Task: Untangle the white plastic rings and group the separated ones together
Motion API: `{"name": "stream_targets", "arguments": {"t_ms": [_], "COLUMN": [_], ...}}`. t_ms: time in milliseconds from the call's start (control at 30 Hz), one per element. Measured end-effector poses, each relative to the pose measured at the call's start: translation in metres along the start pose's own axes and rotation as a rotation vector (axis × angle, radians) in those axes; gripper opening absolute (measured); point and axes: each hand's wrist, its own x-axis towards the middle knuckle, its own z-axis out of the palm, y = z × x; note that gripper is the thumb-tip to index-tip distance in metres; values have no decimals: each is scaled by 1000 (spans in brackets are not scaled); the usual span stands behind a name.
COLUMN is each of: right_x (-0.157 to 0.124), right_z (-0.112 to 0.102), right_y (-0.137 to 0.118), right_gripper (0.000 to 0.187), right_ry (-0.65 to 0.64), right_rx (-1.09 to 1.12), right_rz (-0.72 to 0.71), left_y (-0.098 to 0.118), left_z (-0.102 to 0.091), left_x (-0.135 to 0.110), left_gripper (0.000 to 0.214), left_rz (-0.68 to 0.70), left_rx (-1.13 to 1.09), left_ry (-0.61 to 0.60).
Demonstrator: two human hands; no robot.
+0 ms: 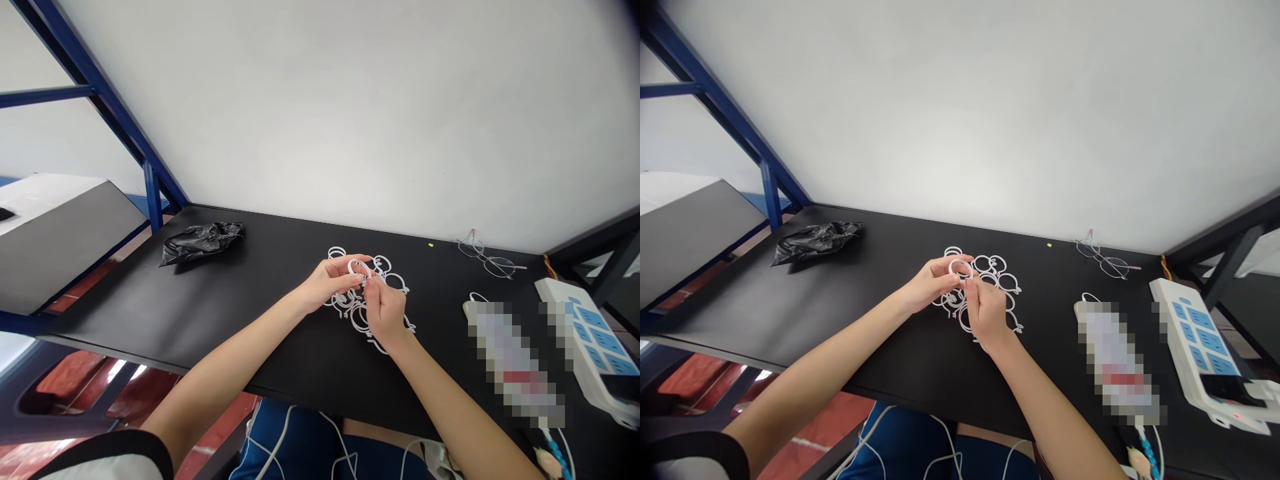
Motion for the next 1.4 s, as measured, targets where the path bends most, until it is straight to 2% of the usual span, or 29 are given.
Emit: {"name": "stream_targets", "arguments": {"t_ms": [1400], "right_x": [0], "right_z": [0], "right_y": [0], "right_gripper": [43], "right_ry": [-13], "right_rx": [15], "right_rz": [27], "left_y": [0], "left_z": [1], "left_x": [1], "left_gripper": [47], "left_rz": [-1], "left_rx": [-2], "left_ry": [17]}}
